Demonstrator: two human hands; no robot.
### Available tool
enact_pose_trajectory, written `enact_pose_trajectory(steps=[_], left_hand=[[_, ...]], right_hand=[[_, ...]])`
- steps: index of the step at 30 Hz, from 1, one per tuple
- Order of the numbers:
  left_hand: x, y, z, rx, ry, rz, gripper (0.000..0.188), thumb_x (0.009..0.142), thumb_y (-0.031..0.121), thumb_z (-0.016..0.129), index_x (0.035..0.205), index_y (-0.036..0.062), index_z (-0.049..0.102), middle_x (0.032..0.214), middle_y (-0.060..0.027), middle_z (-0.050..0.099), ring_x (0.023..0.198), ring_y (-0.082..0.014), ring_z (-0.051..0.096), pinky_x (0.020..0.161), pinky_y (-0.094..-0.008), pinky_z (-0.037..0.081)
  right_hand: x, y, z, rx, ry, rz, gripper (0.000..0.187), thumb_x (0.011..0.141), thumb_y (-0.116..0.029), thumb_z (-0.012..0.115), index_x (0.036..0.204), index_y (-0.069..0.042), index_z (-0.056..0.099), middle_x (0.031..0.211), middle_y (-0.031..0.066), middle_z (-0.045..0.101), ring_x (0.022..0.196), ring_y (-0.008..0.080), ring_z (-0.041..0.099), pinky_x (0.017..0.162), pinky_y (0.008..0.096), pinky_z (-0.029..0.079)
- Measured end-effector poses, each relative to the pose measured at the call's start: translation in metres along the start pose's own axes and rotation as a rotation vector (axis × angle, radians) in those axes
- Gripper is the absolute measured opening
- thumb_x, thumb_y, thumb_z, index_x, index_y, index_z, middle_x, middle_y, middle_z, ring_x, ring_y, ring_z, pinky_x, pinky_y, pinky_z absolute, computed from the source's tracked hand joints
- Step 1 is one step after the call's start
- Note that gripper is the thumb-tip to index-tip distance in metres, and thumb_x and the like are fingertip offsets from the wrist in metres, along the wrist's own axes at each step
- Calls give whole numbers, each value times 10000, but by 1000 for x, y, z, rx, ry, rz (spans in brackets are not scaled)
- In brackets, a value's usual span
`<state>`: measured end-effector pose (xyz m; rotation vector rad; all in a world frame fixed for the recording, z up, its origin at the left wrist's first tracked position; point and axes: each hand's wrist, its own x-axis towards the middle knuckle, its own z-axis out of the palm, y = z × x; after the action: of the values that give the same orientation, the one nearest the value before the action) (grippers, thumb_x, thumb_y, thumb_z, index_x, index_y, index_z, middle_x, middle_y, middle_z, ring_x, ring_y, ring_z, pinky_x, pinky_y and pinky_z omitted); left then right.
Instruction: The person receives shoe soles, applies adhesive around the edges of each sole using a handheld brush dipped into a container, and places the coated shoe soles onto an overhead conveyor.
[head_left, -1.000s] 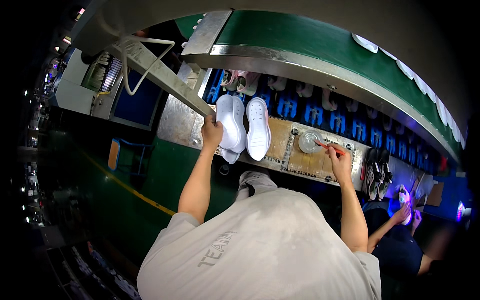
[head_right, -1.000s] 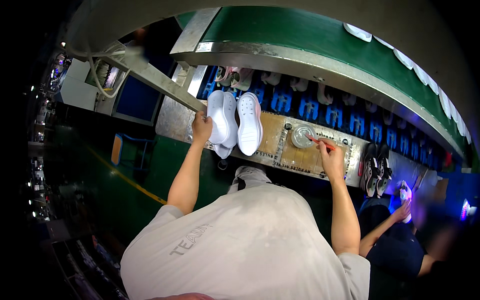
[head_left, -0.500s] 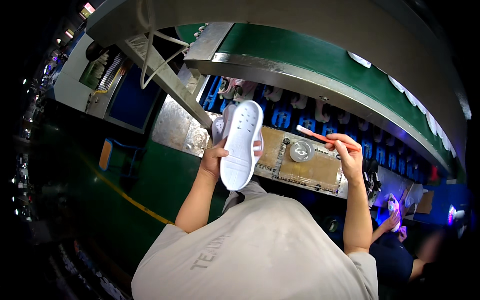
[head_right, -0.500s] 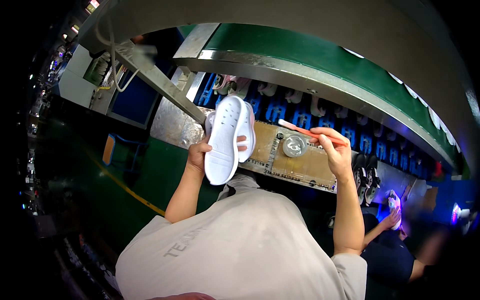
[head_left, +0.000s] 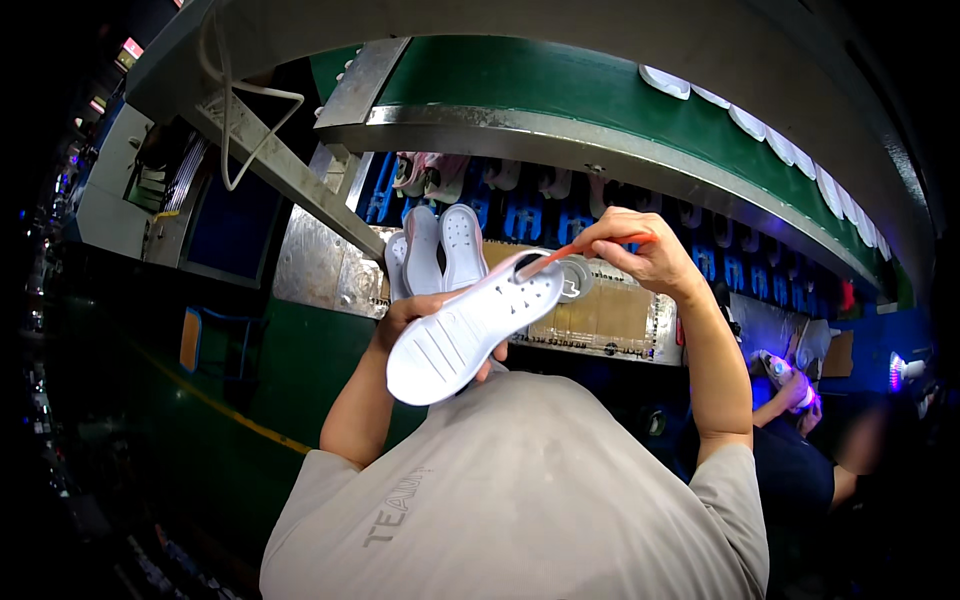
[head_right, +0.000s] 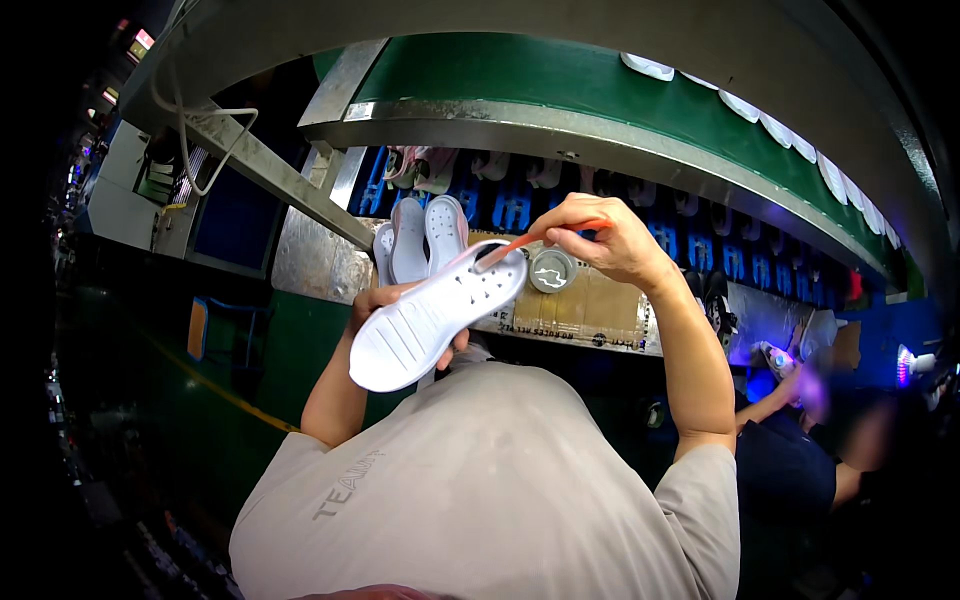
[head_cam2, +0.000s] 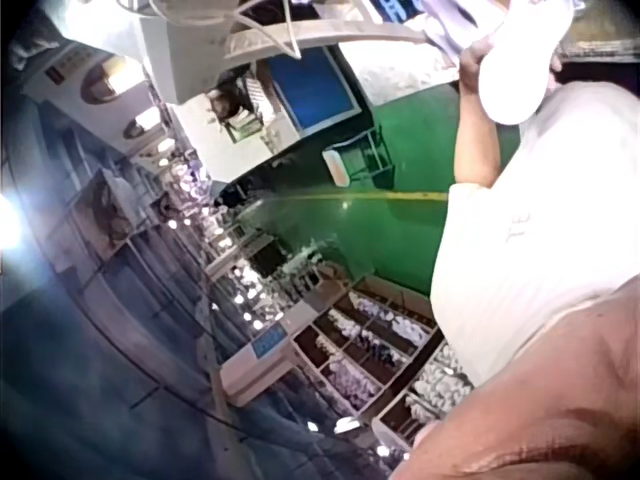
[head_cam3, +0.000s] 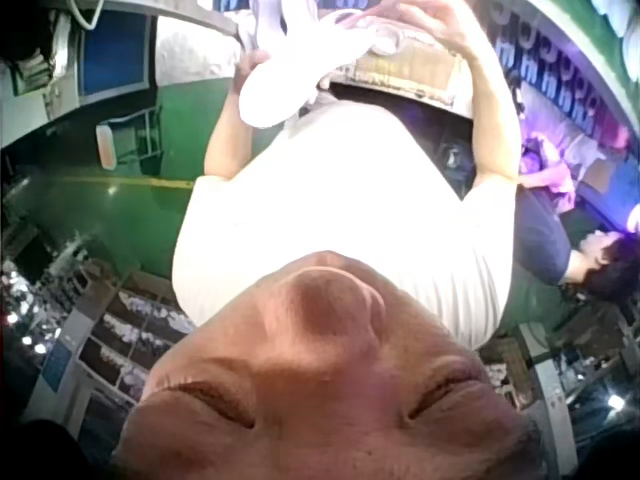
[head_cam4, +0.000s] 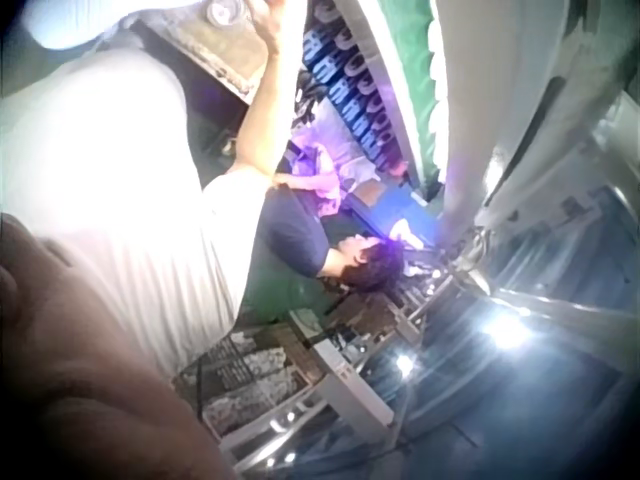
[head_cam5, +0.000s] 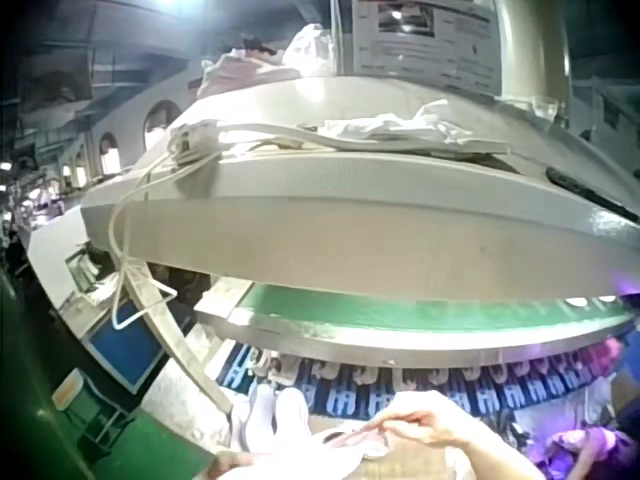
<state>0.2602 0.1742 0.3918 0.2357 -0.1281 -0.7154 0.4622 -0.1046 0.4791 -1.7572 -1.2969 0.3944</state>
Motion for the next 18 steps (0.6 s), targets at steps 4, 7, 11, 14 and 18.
enact_pose_trajectory(steps=[4, 7, 11, 14, 18], left_hand=[[2, 4, -3, 220, 124, 199, 1039, 844, 500, 729, 1585, -34, 235, 1283, -327, 567, 1035, -458, 690, 825, -475, 635], [13, 10, -10, 495, 205, 341, 1109, 820, 580, 735, 1609, -7, 222, 1294, -282, 575, 1064, -399, 693, 886, -450, 610], [25, 11, -21, 797, 329, 509, 1169, 854, 686, 681, 1641, 9, 142, 1477, -242, 452, 1342, -330, 496, 1112, -424, 411], [27, 22, -19, 883, 311, 517, 1178, 880, 755, 623, 1663, 55, 88, 1538, -231, 442, 1412, -344, 489, 1167, -441, 396], [34, 27, -8, 851, 427, 658, 1242, 792, 845, 621, 1648, 95, 124, 1405, -228, 548, 1189, -376, 655, 996, -494, 556]], right_hand=[[-12, 16, 10, -102, 130, 41, 134, 930, -54, 671, 1015, -2, 761, 902, 115, 757, 811, 206, 707, 756, 315, 558], [-18, 13, 28, 92, 238, 227, 164, 984, -77, 655, 1076, 29, 741, 915, 113, 756, 873, 186, 737, 797, 297, 567], [-25, -3, 53, 135, 172, 103, 166, 944, -66, 719, 1093, -4, 757, 898, 89, 771, 832, 188, 741, 753, 302, 578], [-31, -14, 60, 78, 183, -12, 155, 936, -72, 732, 1074, -8, 759, 854, 76, 767, 771, 200, 709, 697, 313, 546], [-45, -26, 62, 96, 171, -30, 141, 934, -62, 727, 1060, -6, 757, 839, 76, 761, 726, 207, 683, 673, 318, 527]])
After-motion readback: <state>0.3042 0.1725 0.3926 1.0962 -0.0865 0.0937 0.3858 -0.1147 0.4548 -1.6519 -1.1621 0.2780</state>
